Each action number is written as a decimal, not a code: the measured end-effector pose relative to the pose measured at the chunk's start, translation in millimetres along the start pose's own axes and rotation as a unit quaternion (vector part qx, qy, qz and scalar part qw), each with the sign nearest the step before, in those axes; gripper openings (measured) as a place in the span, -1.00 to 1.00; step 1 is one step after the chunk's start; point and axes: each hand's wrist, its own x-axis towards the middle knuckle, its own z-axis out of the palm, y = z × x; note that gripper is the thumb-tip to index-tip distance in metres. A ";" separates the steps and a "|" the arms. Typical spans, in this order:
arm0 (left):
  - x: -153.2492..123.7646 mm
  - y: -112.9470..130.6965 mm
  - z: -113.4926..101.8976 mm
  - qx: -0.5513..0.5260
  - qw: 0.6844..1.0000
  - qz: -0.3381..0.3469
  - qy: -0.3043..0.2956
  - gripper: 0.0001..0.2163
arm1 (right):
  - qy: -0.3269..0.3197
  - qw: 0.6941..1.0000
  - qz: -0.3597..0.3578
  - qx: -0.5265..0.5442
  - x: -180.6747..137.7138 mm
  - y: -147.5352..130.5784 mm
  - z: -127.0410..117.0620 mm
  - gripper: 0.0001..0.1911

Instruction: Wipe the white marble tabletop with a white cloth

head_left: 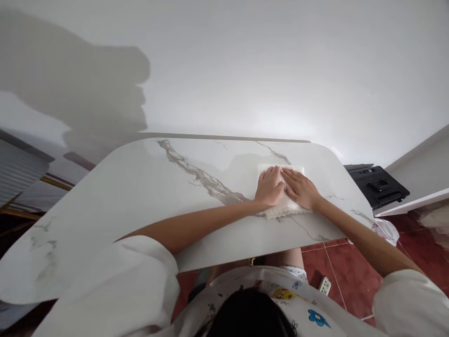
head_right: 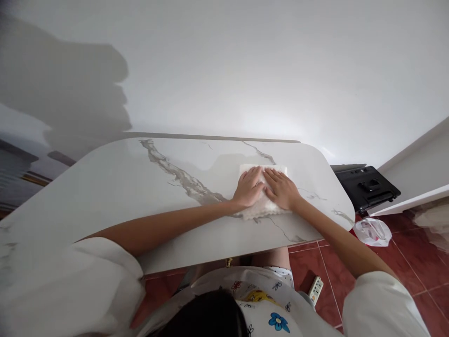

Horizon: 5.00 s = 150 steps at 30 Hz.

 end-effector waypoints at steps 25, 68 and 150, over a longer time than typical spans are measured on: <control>170.7 -51.0 -4.2 0.129 0.986 0.010 0.101 -0.64 | 0.019 0.998 0.021 0.056 172.1 113.5 38.1 -0.43; 21.7 80.8 48.9 -0.027 0.996 0.043 -0.077 -0.49 | 0.016 0.997 0.072 0.022 -75.6 72.0 -6.1 -0.37; 188.9 45.6 76.0 0.045 0.995 0.043 0.073 -0.59 | 0.015 0.989 0.120 0.091 79.7 196.0 10.7 -0.43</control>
